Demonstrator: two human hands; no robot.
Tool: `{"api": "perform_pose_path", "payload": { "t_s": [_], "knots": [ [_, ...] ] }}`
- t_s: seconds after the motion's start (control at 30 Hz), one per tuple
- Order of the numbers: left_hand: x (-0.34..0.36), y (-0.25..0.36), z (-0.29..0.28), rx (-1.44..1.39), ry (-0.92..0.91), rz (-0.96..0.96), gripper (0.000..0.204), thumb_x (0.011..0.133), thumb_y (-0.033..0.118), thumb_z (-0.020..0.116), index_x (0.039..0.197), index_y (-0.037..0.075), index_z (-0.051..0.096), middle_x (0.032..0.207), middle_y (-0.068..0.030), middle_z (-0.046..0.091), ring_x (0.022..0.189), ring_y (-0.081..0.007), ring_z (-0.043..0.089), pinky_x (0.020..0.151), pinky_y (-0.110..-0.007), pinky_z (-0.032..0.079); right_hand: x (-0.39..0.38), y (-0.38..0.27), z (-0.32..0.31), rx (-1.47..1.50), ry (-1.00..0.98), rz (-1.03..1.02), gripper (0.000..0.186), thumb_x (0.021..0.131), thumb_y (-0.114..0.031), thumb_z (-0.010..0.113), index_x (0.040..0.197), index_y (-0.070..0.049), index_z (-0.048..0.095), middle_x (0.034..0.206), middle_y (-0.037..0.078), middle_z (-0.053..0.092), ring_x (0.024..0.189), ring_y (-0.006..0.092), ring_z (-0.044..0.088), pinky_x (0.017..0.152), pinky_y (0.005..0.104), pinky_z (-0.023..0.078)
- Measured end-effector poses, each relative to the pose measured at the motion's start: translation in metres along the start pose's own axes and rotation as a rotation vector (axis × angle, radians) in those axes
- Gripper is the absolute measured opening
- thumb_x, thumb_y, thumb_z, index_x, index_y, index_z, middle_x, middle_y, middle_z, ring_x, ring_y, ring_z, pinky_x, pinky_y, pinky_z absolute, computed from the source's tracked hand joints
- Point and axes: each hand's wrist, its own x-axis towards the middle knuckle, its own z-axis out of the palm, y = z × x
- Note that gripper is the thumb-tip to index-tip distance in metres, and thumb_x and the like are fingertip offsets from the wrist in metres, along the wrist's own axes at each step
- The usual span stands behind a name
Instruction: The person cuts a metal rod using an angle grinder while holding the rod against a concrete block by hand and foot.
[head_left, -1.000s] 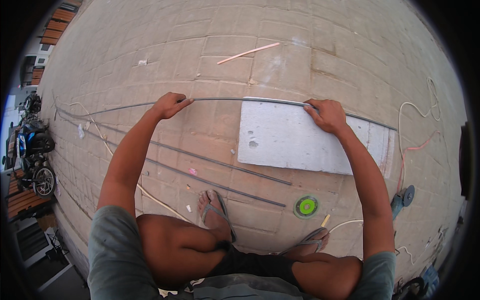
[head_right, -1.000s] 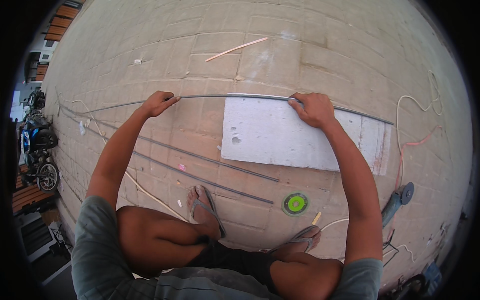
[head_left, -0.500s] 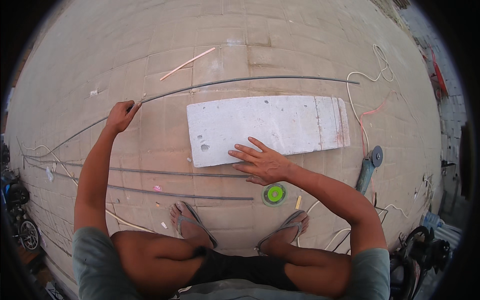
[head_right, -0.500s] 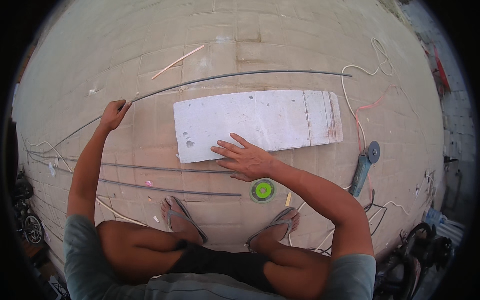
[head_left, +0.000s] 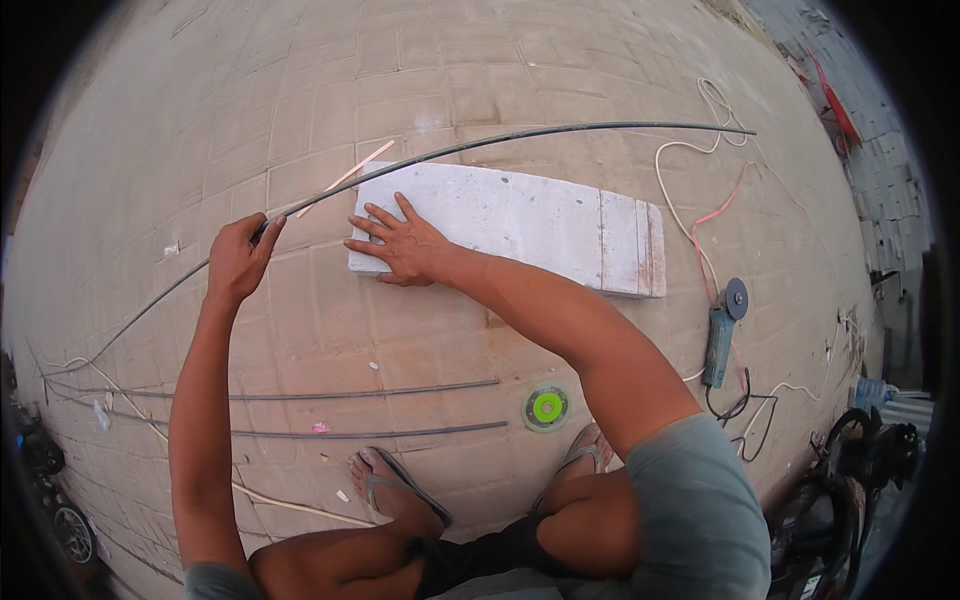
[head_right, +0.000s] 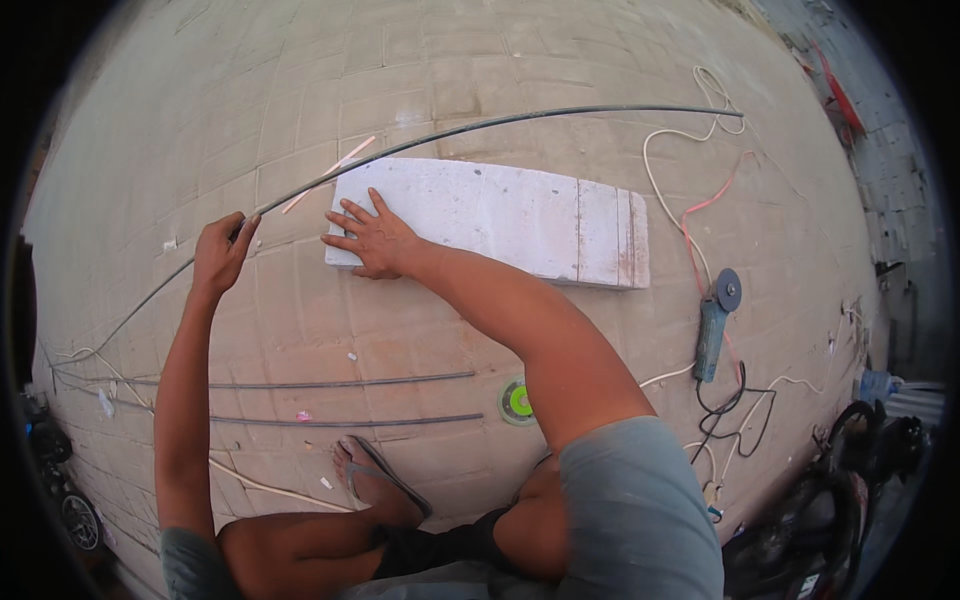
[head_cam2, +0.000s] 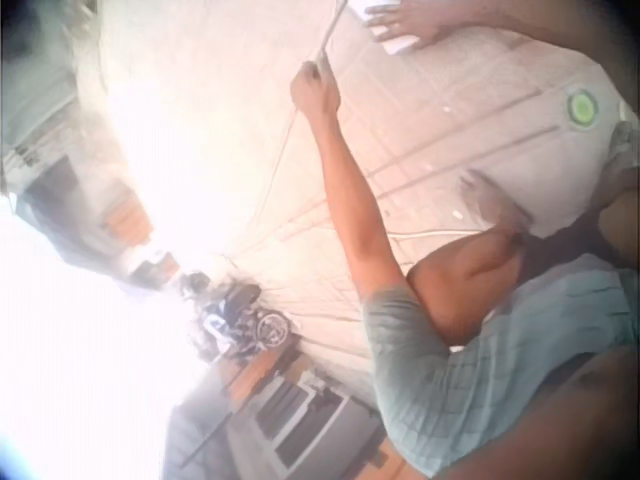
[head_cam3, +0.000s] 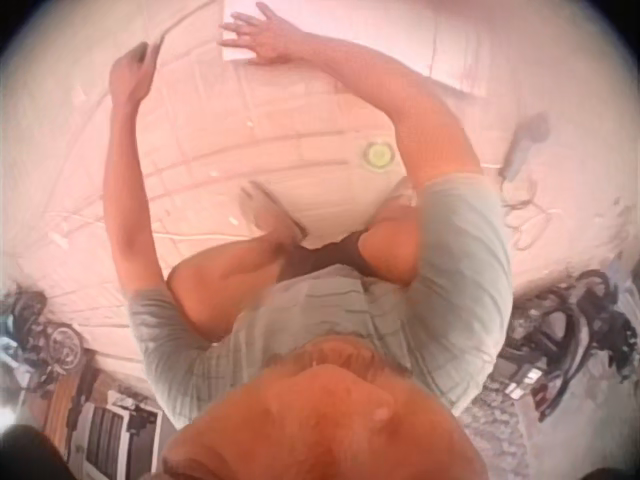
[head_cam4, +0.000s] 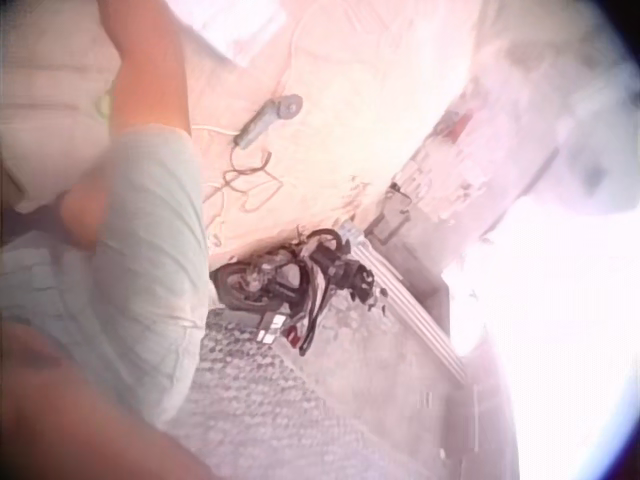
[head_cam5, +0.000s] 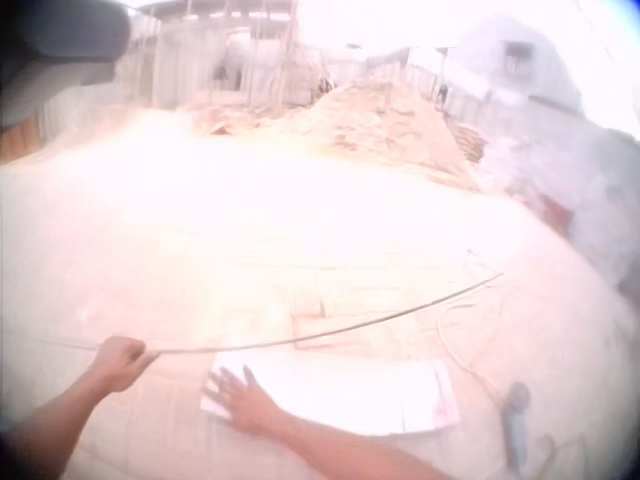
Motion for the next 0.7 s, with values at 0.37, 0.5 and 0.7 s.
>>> {"api": "perform_pose_path", "payload": {
  "t_s": [0.37,0.5,0.7],
  "knots": [
    [-0.002,0.006,-0.016,-0.066,0.079,-0.004,0.058,0.104,0.045,0.062,0.074,-0.004,0.050,0.060,-0.0153,0.043,0.057,-0.0269,0.038,0.057,-0.042,0.035,-0.199,0.247,-0.018,0.032,0.070,1.278,0.072,0.102,-0.062,0.049,0.157,-0.016,0.049,0.171,0.015,0.031,0.159,0.0393,0.020,0.125,0.0683,0.010],
    [0.002,0.006,0.011,-0.059,0.008,-0.014,0.058,0.104,0.045,0.062,0.075,-0.004,0.051,0.060,-0.0159,0.044,0.058,-0.0278,0.038,0.057,-0.043,0.036,-0.342,0.254,-0.001,0.495,-0.047,1.285,0.098,0.090,-0.077,0.057,0.152,-0.003,0.050,0.154,0.027,0.051,0.145,0.0427,0.047,0.118,0.0553,0.039],
    [-0.028,0.018,0.008,0.003,-0.082,-0.016,0.058,0.104,0.046,0.060,0.075,-0.004,0.055,0.062,-0.0202,0.049,0.057,-0.0339,0.044,0.058,-0.045,0.038,-0.321,0.100,0.001,0.359,-0.218,1.340,0.115,0.080,-0.087,0.060,0.150,0.003,0.049,0.128,0.029,0.064,0.122,0.0432,0.064,0.102,0.0524,0.051]
  ]
}}
